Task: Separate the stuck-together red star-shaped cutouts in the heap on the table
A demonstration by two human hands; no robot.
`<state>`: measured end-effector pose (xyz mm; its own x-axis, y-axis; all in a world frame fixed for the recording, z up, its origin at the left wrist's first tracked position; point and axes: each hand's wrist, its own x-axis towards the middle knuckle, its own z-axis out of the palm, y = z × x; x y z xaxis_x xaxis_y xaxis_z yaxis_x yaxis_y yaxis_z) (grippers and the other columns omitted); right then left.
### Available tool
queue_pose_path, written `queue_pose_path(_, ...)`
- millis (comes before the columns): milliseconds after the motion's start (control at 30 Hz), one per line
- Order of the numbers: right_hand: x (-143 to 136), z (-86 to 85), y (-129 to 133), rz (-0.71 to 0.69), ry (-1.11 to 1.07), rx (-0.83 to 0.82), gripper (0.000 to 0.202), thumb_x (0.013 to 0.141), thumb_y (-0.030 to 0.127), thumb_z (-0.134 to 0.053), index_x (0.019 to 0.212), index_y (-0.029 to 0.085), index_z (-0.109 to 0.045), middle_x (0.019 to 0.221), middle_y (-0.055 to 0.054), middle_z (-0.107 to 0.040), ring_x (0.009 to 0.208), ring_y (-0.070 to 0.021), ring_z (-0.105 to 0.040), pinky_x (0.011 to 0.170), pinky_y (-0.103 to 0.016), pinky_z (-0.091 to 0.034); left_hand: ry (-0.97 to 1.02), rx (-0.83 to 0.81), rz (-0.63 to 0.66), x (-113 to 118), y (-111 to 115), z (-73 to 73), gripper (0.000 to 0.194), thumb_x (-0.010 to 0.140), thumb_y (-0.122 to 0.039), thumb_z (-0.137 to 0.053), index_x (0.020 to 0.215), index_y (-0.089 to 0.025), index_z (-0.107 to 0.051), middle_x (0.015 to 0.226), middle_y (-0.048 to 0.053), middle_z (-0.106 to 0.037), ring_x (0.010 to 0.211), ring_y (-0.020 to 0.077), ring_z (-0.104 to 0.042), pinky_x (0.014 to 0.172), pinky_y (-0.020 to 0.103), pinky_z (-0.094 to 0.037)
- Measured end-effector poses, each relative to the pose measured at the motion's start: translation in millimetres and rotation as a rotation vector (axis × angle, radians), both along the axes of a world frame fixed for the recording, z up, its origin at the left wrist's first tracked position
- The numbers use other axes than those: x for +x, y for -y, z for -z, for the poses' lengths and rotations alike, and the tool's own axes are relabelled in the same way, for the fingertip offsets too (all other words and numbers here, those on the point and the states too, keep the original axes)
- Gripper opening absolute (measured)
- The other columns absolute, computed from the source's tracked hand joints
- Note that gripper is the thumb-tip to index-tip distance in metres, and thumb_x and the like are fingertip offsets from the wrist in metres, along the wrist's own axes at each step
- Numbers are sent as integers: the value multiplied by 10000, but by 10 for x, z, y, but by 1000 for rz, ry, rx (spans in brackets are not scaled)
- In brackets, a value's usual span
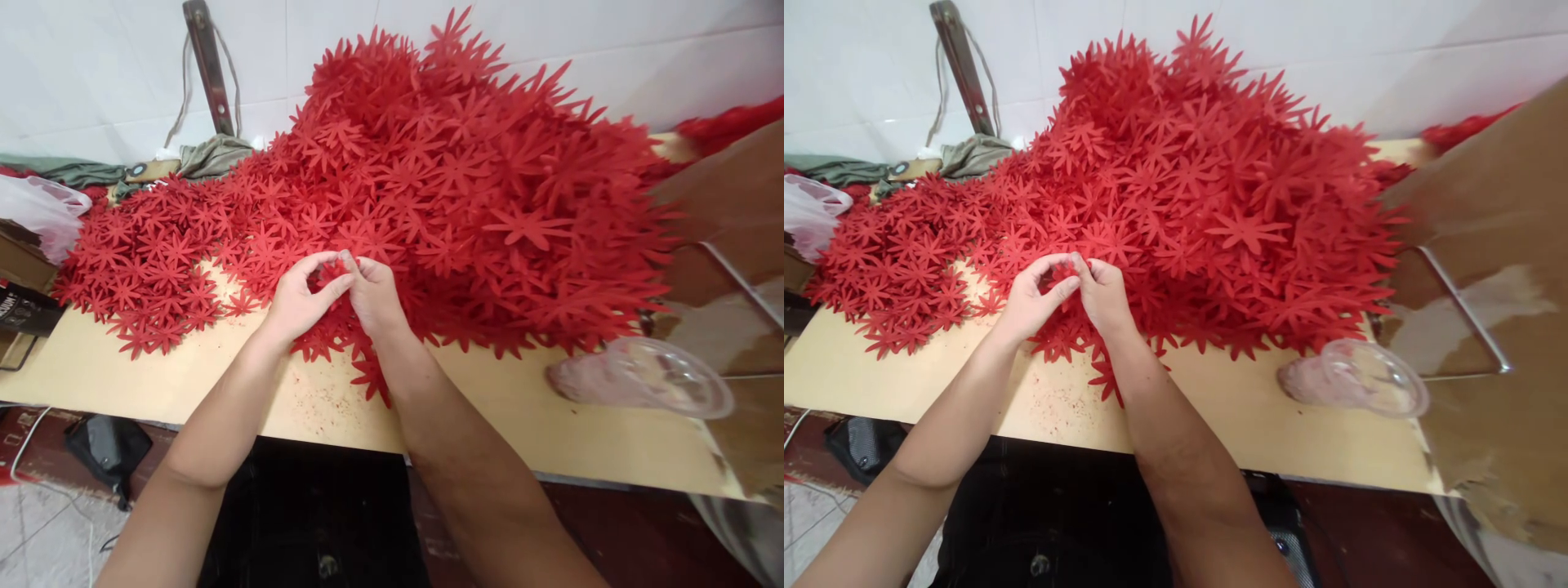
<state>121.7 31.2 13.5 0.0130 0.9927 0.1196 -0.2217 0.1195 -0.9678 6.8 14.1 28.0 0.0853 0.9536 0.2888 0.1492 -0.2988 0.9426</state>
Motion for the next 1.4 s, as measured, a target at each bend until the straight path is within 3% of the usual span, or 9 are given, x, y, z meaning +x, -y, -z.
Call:
queue_pose_path(200, -32, -6, 44, -66, -32, -15, 540, 607, 736, -604, 606, 199, -539, 599, 25, -554, 646, -110, -557, 648, -260, -486, 195, -69, -75, -38, -84, 45, 113, 731, -268, -705, 818, -196, -710, 839, 13, -713, 803, 119, -634, 832, 273, -482)
queue_pose_path(300, -64, -10, 66, -168, -66, -21, 502, 531, 645, -732, 720, 211, -566, 696, 25, -606, 689, -113, -579, 684, -266, -503, 278, -106, -122, -84, -123, 36, 64, 730, -238, -700, 760, -181, -699, 778, 2, -707, 791, 117, -637, 838, 277, -483)
queue_pose_path(533, -87, -14, 67, -211, -86, -41, 463, 582, 504, -767, 867, 203, -564, 574, 67, -545, 441, -64, -459, 431, -234, -387, 481, -180, -140, -86, -85, -3, 103, 736, -284, -684, 737, -182, -673, 813, 0, -707, 763, 107, -633, 806, 267, -501)
queue_pose_path(767, -78, -75, 97, -170, 48, -23, 362, 592, 462, -768, 688, 172, -572, 499, 80, -507, 400, -30, -390, 397, -208, -324, 294, -87, -11, -118, -72, -77, 257, 628, -360, -782, 791, -188, -685, 855, 0, -699, 790, 107, -618, 770, 235, -481)
queue_pose_path(900, -73, -68, 105, -229, 52, -34, 392, 551, 454, -796, 728, 174, -587, 541, 72, -538, 434, -41, -417, 433, -217, -367, 307, -113, -84, -110, -103, -41, 257, 608, -348, -791, 654, -168, -613, 677, -27, -648, 643, 79, -574, 664, 213, -463)
queue_pose_path(1033, -63, -40, 99, -285, -42, -7, 431, 571, 508, -775, 791, 188, -588, 660, 40, -610, 557, -69, -516, 557, -234, -454, 487, -138, -201, -263, -175, -8, 267, 699, -369, -716, 677, -190, -518, 754, -28, -670, 702, 81, -610, 682, 205, -471)
queue_pose_path(1167, -51, -8, 73, -278, -63, -42, 461, 565, 563, -757, 747, 199, -541, 560, 74, -515, 459, -43, -418, 459, -211, -376, 498, -114, -349, -525, -321, 71, 265, 721, -401, -691, 741, -210, -508, 787, -33, -659, 676, 76, -602, 628, 192, -455)
queue_pose_path(1333, -46, -30, 72, -208, -28, -83, 481, 524, 589, -765, 683, 199, -530, 543, 66, -497, 461, -47, -386, 438, -212, -340, 230, 125, -517, -547, -366, 102, 440, 621, -375, -792, 984, -212, -604, 1058, 39, -651, 1047, 146, -589, 922, 254, -434)
queue_pose_path(1400, -42, -41, 74, -132, -6, -75, 505, 500, 628, -755, 587, 197, -507, 520, 59, -487, 477, -54, -390, 465, -222, -354, 138, 178, -460, -449, -290, 50, 429, 661, -417, -759, 1018, -214, -634, 1171, 61, -623, 1165, 170, -535, 1007, 284, -386)
